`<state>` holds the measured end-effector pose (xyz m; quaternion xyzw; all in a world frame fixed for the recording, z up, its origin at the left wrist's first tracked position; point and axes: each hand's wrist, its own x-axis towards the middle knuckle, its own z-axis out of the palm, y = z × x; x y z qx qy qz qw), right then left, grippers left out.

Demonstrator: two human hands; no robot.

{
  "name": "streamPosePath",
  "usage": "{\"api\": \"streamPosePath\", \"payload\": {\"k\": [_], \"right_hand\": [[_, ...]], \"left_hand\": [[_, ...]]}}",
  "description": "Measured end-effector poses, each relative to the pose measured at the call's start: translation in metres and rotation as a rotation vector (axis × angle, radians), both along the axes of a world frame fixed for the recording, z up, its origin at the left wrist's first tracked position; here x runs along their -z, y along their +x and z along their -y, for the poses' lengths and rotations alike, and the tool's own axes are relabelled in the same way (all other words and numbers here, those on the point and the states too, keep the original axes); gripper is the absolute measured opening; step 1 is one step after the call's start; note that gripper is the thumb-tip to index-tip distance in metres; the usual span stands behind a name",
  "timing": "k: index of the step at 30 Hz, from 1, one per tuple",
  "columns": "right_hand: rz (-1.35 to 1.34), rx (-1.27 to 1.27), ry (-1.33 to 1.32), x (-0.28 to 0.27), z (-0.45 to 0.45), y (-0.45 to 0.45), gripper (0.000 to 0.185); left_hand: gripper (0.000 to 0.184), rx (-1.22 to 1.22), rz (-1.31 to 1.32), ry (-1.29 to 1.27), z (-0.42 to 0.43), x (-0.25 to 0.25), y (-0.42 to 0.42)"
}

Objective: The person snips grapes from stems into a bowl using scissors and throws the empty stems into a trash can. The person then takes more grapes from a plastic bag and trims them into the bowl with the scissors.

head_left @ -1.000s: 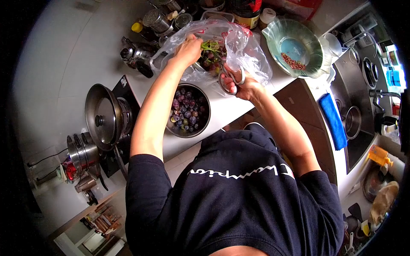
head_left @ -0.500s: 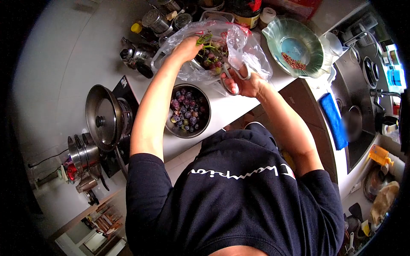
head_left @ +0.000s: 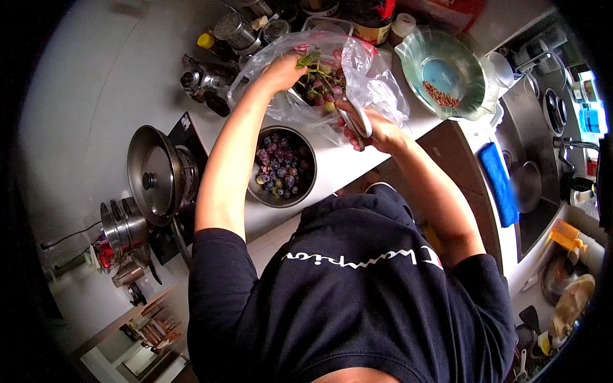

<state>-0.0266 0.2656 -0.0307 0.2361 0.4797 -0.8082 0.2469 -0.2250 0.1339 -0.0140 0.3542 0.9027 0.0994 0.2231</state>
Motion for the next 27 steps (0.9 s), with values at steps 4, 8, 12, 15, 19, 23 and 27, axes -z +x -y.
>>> {"api": "streamPosePath", "payload": {"k": [4,8,12,15,19,23,27], "right_hand": [[-0.151,-0.157,0.278,-0.008,-0.017,-0.001,0.063],[-0.133,-0.266,0.376,-0.005,-0.031,-0.016,0.054],[-0.154,-0.274,0.399,0.002,-0.042,-0.027,0.047],[-0.191,-0.208,0.390,-0.004,-0.041,-0.029,0.045],[-0.225,-0.117,0.246,-0.005,-0.036,-0.027,0.043],[-0.014,0.052,-0.106,-0.005,-0.031,-0.018,0.050],[0.107,-0.013,-0.532,-0.001,-0.022,-0.017,0.059]], "left_hand": [[0.033,0.013,0.024,0.028,0.000,-0.001,0.000],[0.033,0.036,0.008,0.044,0.002,0.006,-0.002],[0.033,0.062,0.053,0.027,-0.001,0.000,0.001],[0.032,0.064,0.031,0.004,-0.001,0.003,-0.001],[0.032,0.095,-0.026,-0.027,0.001,0.005,-0.001],[0.026,0.005,-0.016,0.104,0.005,0.011,-0.004],[0.026,-0.009,0.012,0.087,0.005,0.015,-0.010]]}}
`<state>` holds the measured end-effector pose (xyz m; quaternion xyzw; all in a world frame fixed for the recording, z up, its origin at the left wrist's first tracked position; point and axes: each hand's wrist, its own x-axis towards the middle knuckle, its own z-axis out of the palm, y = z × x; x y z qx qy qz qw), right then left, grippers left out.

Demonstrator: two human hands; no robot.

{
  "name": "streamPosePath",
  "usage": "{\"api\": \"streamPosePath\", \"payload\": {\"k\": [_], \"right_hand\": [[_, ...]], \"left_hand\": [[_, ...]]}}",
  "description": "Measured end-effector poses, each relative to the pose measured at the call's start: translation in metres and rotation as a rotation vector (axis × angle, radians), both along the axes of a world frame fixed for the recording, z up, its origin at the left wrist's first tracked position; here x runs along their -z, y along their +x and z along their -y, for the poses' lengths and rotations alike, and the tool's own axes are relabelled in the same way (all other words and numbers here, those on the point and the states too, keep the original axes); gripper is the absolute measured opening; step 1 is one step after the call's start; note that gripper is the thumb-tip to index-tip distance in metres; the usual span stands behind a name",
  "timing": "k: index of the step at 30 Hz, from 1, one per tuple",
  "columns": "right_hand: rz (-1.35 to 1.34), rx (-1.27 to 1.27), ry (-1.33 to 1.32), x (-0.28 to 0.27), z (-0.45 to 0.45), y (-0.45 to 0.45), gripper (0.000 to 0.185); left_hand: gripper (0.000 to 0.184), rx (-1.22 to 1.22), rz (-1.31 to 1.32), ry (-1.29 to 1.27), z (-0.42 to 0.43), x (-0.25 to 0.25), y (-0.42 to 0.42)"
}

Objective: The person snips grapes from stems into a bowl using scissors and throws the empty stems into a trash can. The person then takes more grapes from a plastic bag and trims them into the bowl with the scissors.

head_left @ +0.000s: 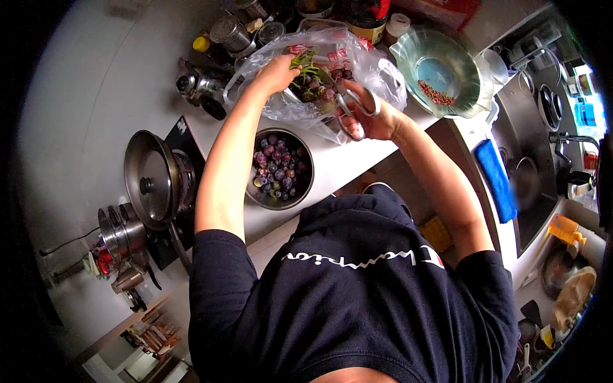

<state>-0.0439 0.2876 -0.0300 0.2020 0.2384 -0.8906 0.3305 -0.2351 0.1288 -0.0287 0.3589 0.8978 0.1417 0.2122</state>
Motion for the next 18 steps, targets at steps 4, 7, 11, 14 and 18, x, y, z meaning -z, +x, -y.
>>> {"api": "streamPosePath", "payload": {"k": [4,7,11,14,18], "right_hand": [[-0.141,0.097,0.055,0.015,0.010,-0.002,0.059],[-0.031,0.173,0.092,0.007,0.017,-0.006,0.052],[-0.115,0.098,0.071,0.021,0.023,-0.019,0.047],[-0.096,0.172,0.139,0.027,0.030,-0.023,0.042],[-0.067,0.176,0.148,0.026,0.029,-0.022,0.033]], "left_hand": [[0.029,-0.051,0.056,-0.043,-0.003,-0.013,0.007],[0.030,-0.019,0.028,-0.021,-0.002,-0.011,0.006],[0.029,-0.019,0.015,-0.050,-0.004,-0.018,0.011],[0.028,-0.013,0.015,-0.043,-0.003,-0.015,0.007],[0.027,-0.028,0.002,0.001,-0.001,-0.007,0.004]]}}
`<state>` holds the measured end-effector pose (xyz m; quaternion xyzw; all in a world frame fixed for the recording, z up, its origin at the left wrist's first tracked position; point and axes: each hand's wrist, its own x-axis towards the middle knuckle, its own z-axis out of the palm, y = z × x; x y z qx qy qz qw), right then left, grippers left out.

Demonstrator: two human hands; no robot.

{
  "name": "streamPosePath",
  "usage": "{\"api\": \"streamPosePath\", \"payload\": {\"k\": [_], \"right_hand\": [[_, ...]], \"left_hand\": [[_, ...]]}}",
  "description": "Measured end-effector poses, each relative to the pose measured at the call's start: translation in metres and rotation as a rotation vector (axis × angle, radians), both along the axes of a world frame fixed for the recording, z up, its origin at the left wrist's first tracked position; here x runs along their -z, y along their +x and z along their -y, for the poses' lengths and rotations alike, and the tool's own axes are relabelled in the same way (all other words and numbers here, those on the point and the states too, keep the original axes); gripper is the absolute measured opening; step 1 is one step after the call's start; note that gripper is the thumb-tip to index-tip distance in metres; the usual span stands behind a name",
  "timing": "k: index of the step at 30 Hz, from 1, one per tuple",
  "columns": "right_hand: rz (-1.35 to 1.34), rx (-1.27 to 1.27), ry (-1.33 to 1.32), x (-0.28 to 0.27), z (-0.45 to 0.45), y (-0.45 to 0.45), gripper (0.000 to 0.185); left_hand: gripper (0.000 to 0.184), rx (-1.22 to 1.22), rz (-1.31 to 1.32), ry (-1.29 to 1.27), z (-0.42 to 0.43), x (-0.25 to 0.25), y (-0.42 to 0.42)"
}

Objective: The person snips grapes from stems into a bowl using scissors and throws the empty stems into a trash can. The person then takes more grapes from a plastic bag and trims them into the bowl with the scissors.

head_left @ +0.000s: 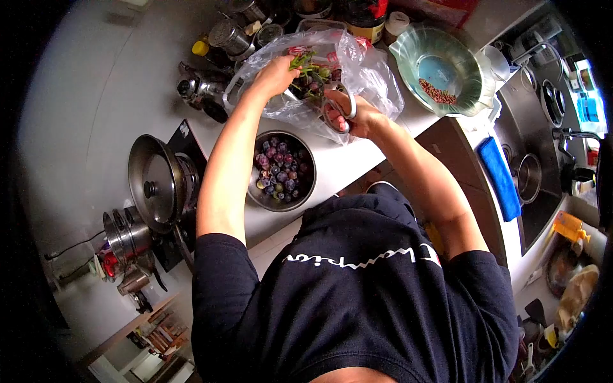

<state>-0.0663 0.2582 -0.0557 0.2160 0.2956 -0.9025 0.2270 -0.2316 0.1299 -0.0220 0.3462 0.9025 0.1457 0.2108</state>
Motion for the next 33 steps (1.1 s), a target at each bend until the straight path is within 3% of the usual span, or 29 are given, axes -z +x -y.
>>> {"api": "streamPosePath", "payload": {"k": [5,8,11,17,33], "right_hand": [[-0.058,0.086,0.043,-0.001,0.002,0.009,0.032],[0.071,0.095,-0.179,-0.012,0.001,0.023,0.043],[0.052,-0.085,-0.386,-0.015,0.001,0.027,0.054],[-0.002,-0.071,-0.193,-0.011,0.015,0.017,0.054],[-0.006,-0.035,-0.278,-0.005,0.017,0.013,0.046]], "left_hand": [[0.029,-0.063,-0.012,-0.008,0.001,-0.006,0.002],[0.029,-0.145,0.009,0.055,0.005,0.005,-0.003],[0.028,-0.189,0.028,0.072,0.004,0.005,-0.004],[0.024,-0.248,0.039,0.063,-0.001,0.006,-0.005],[0.017,-0.301,0.087,0.181,0.002,0.020,-0.013]]}}
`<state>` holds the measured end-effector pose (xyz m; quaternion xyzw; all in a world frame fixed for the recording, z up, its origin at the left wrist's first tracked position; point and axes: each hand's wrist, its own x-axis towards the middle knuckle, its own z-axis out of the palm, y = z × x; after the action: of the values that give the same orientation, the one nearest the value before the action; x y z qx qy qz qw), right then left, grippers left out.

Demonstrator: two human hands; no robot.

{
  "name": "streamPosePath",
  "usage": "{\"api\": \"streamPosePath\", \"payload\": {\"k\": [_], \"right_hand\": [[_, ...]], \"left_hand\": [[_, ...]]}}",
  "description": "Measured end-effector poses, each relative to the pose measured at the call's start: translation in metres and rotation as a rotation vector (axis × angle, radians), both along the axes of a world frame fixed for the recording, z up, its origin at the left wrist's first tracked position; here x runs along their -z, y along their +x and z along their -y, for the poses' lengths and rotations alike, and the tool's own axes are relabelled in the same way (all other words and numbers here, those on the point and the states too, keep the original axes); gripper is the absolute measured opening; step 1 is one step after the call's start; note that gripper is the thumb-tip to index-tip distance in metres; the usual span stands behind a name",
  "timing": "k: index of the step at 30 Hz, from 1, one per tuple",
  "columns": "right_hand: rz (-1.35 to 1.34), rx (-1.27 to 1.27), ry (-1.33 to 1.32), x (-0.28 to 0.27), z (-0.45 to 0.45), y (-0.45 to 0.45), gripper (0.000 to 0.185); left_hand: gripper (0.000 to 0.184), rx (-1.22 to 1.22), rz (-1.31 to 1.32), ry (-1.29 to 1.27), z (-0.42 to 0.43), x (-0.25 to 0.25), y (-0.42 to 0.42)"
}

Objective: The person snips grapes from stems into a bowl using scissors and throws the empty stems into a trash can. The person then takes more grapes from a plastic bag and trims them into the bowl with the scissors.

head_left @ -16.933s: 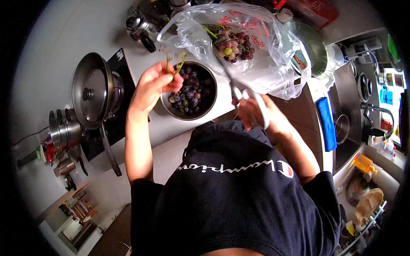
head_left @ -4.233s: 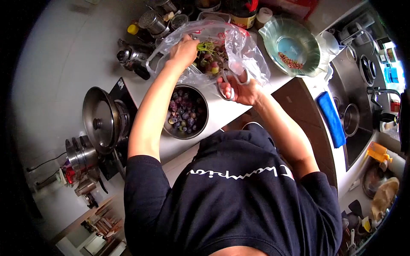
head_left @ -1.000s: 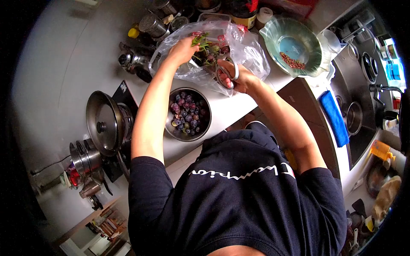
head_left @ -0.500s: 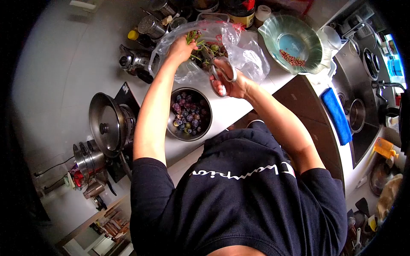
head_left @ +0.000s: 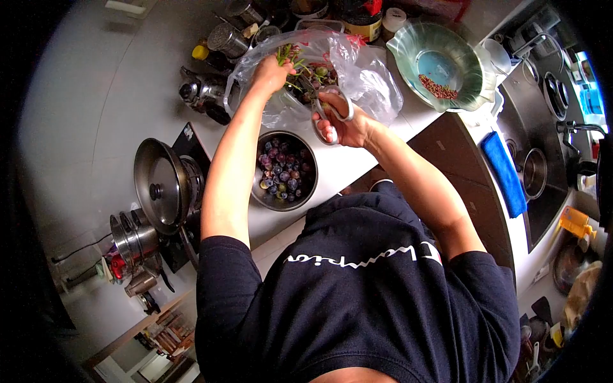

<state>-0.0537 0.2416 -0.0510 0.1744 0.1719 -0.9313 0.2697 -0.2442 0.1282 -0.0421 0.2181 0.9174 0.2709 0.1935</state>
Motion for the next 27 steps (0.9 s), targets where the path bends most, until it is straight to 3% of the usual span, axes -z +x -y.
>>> {"api": "streamPosePath", "payload": {"k": [17,19,23,27], "right_hand": [[0.003,0.060,0.115,0.013,0.003,-0.021,0.037],[-0.092,0.070,0.294,0.016,0.005,-0.022,0.035],[-0.101,0.036,0.195,0.005,0.004,-0.010,0.036],[0.063,-0.008,0.075,-0.001,0.000,0.001,0.048]], "left_hand": [[0.019,-0.009,0.022,-0.025,0.003,0.006,-0.003],[0.019,-0.019,0.018,-0.008,0.002,0.005,-0.004],[0.021,-0.019,-0.028,-0.058,0.001,-0.012,0.001],[0.021,-0.102,0.007,-0.002,0.003,-0.012,0.002]]}}
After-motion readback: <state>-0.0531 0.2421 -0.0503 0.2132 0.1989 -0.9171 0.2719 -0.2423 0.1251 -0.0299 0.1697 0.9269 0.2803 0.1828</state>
